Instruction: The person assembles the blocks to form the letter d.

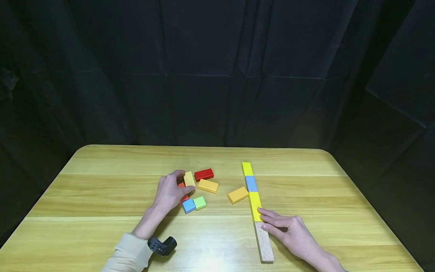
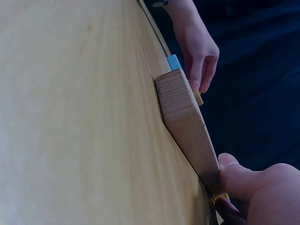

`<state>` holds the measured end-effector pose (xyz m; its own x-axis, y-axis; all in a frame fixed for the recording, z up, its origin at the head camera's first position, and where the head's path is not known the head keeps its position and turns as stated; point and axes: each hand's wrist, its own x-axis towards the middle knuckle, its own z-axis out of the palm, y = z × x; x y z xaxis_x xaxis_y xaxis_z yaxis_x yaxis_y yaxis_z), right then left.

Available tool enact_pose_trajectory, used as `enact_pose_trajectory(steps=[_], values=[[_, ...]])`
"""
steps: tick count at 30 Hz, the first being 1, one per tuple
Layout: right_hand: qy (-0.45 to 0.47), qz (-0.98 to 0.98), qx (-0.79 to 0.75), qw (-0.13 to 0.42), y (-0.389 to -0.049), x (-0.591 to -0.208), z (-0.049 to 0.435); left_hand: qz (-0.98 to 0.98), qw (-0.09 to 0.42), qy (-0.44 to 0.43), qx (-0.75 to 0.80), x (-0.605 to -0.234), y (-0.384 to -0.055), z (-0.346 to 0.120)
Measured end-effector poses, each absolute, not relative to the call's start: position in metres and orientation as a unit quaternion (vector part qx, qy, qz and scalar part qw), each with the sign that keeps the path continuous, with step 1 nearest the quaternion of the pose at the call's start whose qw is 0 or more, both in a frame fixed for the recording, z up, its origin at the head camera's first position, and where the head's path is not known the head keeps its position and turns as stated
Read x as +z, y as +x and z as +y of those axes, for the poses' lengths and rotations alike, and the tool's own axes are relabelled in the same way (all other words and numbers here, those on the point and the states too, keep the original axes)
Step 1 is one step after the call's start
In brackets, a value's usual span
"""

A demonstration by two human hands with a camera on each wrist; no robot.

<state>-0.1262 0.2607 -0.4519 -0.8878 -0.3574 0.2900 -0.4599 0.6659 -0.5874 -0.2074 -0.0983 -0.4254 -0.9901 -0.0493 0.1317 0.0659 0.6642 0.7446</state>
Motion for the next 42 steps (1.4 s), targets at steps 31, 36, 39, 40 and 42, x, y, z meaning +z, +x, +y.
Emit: enact_pose_trajectory(steps=[31,36,39,40,42], values=[[0.21,-0.919,0.326,0.072,-0.125,-0.451,0.262,-0.888,0.043,-0.103,-0.445,-0.416,-0.195,-0.076],[0.206,-0.92,0.327,0.068,-0.125,-0.451,0.261,-0.886,0.038,-0.132,-0.442,-0.418,-0.193,-0.072],[0.204,-0.92,0.329,0.067,-0.126,-0.451,0.261,-0.886,0.04,-0.148,-0.438,-0.418,-0.191,-0.07],[0.204,-0.919,0.329,0.068,-0.126,-0.451,0.261,-0.885,0.038,-0.151,-0.439,-0.418,-0.191,-0.069],[0.206,-0.919,0.328,0.07,-0.126,-0.452,0.261,-0.884,0.032,-0.155,-0.44,-0.419,-0.19,-0.068]])
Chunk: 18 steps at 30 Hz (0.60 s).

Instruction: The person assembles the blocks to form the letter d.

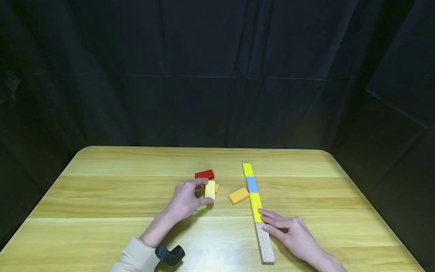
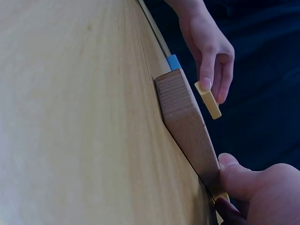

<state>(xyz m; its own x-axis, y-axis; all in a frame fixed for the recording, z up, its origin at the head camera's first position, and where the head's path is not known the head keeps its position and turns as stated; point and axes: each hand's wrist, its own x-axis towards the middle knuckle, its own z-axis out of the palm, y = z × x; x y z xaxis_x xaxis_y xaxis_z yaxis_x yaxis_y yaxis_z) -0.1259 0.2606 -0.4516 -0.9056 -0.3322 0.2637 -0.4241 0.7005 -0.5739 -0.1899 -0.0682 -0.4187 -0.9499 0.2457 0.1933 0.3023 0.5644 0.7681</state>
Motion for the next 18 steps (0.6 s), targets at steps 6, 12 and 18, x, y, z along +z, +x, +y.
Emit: enact_pose_trajectory(steps=[6,12,18], values=[[0.207,-0.92,0.324,0.071,-0.1264,-0.4523,0.2605,-0.879,0.004,-0.171,-0.446,-0.4199,-0.1892,-0.0652],[0.218,-0.915,0.33,0.08,-0.1268,-0.4529,0.2606,-0.879,-0.009,-0.199,-0.432,-0.4212,-0.1882,-0.0639],[0.224,-0.911,0.336,0.083,-0.1269,-0.4532,0.2606,-0.882,-0.028,-0.215,-0.418,-0.4219,-0.1856,-0.0618]])
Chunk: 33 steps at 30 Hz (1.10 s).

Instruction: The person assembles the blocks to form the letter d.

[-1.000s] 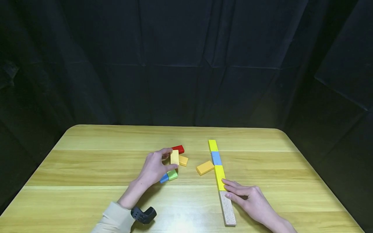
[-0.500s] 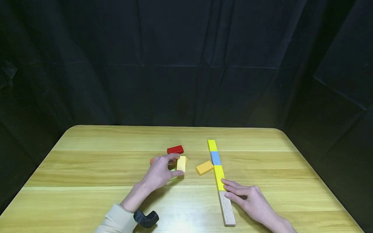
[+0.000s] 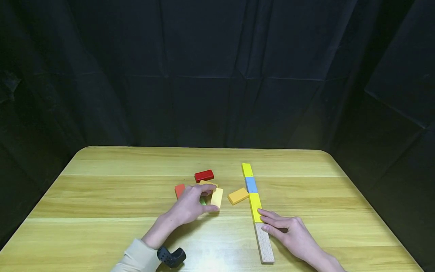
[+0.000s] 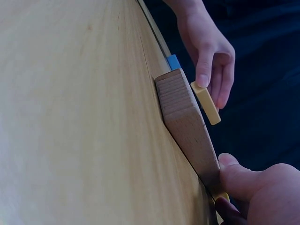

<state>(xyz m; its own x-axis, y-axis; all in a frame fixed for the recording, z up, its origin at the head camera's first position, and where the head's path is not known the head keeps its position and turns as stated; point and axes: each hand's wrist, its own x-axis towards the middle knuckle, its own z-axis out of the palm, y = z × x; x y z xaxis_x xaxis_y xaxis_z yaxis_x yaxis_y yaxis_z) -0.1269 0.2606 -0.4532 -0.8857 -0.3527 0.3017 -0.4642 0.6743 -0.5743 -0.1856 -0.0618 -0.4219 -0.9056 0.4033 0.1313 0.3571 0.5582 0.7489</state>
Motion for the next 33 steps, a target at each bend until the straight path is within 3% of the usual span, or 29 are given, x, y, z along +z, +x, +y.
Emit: enact_pose_trajectory(steps=[33], values=[[0.226,-0.91,0.337,0.083,-0.1264,-0.4523,0.2606,0.888,0.057,0.305,0.34,-0.4293,-0.1809,-0.0544]])
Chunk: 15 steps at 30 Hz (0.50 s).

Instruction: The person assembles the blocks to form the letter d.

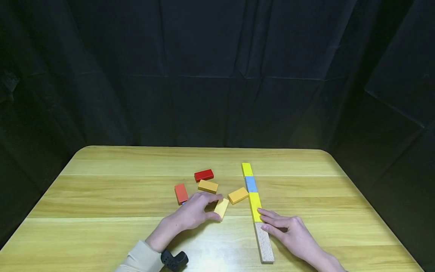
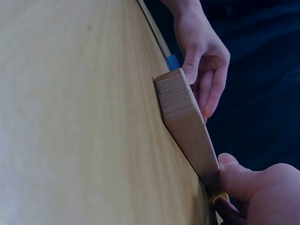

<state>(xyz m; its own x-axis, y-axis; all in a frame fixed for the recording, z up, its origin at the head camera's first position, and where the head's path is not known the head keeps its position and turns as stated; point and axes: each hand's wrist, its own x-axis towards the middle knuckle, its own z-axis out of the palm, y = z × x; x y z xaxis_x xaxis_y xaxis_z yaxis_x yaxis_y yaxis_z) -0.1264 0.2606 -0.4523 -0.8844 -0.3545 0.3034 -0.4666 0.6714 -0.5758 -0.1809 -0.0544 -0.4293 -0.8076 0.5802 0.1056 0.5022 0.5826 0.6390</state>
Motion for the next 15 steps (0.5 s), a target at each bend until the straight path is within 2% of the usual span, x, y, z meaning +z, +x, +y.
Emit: enact_pose_trajectory(steps=[15], values=[[0.234,-0.909,0.333,0.089,-0.1271,-0.4535,0.2615,0.881,0.069,0.316,0.346,-0.4293,-0.1822,-0.0573]])
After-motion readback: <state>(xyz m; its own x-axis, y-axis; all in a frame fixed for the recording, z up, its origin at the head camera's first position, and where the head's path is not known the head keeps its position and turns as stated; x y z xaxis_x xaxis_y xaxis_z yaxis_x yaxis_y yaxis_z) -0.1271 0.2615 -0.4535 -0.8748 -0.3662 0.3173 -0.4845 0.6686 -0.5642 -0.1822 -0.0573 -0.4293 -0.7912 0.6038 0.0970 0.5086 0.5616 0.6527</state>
